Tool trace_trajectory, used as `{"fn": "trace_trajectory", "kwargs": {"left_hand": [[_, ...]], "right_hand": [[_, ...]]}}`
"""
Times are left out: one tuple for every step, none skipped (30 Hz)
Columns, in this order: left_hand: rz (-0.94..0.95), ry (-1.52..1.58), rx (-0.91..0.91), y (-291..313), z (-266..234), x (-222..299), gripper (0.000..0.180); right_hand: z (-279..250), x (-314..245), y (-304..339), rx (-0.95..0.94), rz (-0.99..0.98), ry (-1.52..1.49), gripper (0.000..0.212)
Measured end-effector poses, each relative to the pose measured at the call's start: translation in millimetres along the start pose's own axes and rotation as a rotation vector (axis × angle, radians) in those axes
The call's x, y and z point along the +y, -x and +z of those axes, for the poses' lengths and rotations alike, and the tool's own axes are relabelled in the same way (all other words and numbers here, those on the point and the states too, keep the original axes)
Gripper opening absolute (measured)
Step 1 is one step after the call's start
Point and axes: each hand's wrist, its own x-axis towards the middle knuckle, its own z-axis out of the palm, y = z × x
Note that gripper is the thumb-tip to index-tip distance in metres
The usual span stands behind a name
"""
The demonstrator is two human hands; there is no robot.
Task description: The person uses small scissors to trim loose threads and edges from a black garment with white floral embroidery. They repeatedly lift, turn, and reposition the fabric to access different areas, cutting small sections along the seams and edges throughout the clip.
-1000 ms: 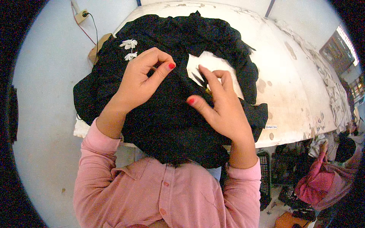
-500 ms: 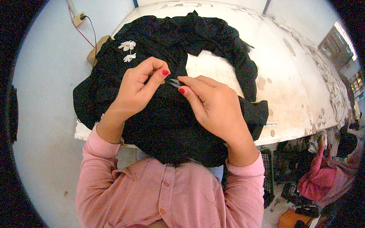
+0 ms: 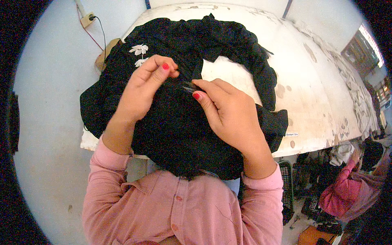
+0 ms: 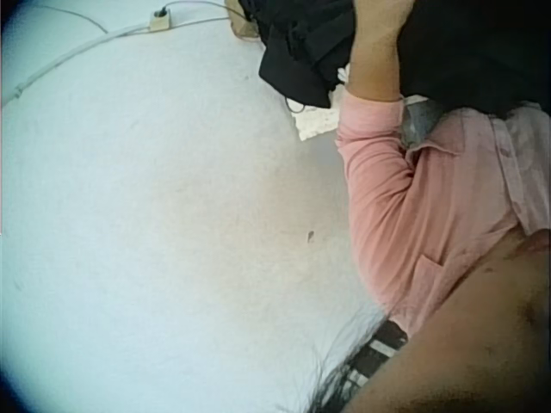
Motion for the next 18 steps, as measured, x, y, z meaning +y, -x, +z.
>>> {"fn": "trace_trajectory", "kwargs": {"left_hand": [[-0.069, 0.144, 0.012, -1.6, -3.1, 0.6, 0.020], [-0.142, 0.319, -0.035, -1.6, -9.9, 3.0, 0.022], [-0.158, 0.364, -0.045, -1.9, -11.9, 4.0, 0.022], [-0.175, 0.409, -0.055, -1.8, -13.8, 4.9, 0.022], [-0.189, 0.454, -0.062, -1.2, -16.0, 5.9, 0.022], [-0.199, 0.464, -0.079, -0.5, -17.7, 6.7, 0.022], [-0.208, 0.474, -0.097, 0.0, -18.5, 7.3, 0.021], [-0.217, 0.485, -0.113, 0.9, -19.1, 7.8, 0.021], [-0.206, 0.464, -0.111, 1.8, -19.4, 8.5, 0.021], [-0.196, 0.443, -0.108, 2.5, -19.3, 9.2, 0.021], [-0.184, 0.422, -0.107, 2.9, -19.4, 10.4, 0.021], [-0.187, 0.414, -0.110, 3.1, -20.2, 11.4, 0.021], [-0.190, 0.407, -0.113, 3.2, -21.2, 12.2, 0.021], [-0.193, 0.400, -0.118, 3.2, -21.9, 12.3, 0.021], [-0.204, 0.405, -0.115, 3.3, -22.1, 12.1, 0.021], [-0.214, 0.411, -0.113, 3.2, -22.1, 11.5, 0.021], [-0.225, 0.416, -0.112, 3.2, -22.1, 11.1, 0.022], [-0.231, 0.414, -0.112, 3.2, -22.3, 11.2, 0.022]], "right_hand": [[-0.5, -1.7, -0.3, -0.011, -0.001, 0.014, 0.020], [-1.2, -4.0, -1.3, -0.024, -0.004, 0.028, 0.020], [-1.6, -6.2, -2.6, -0.036, -0.007, 0.041, 0.021], [-1.6, -8.5, -4.3, -0.046, -0.031, 0.056, 0.021], [-1.2, -11.3, -6.6, -0.057, -0.056, 0.071, 0.021], [-0.9, -14.2, -9.1, -0.067, -0.082, 0.086, 0.021], [-1.3, -17.5, -12.1, -0.072, -0.108, 0.119, 0.021], [-1.9, -20.8, -15.8, -0.078, -0.135, 0.153, 0.021], [-1.5, -22.9, -19.1, -0.083, -0.161, 0.186, 0.020], [-0.4, -23.6, -22.3, -0.090, -0.183, 0.182, 0.020], [0.0, -24.2, -26.1, -0.096, -0.205, 0.179, 0.020], [0.5, -25.0, -29.3, -0.101, -0.227, 0.177, 0.019], [2.0, -25.5, -31.4, -0.110, -0.235, 0.169, 0.019], [4.4, -25.0, -32.9, -0.118, -0.242, 0.162, 0.019], [5.8, -25.2, -34.1, -0.126, -0.249, 0.156, 0.018], [5.9, -26.6, -35.0, -0.137, -0.248, 0.163, 0.018], [5.9, -27.8, -35.3, -0.147, -0.246, 0.170, 0.017], [5.8, -28.6, -35.8, -0.156, -0.243, 0.178, 0.017]]}}
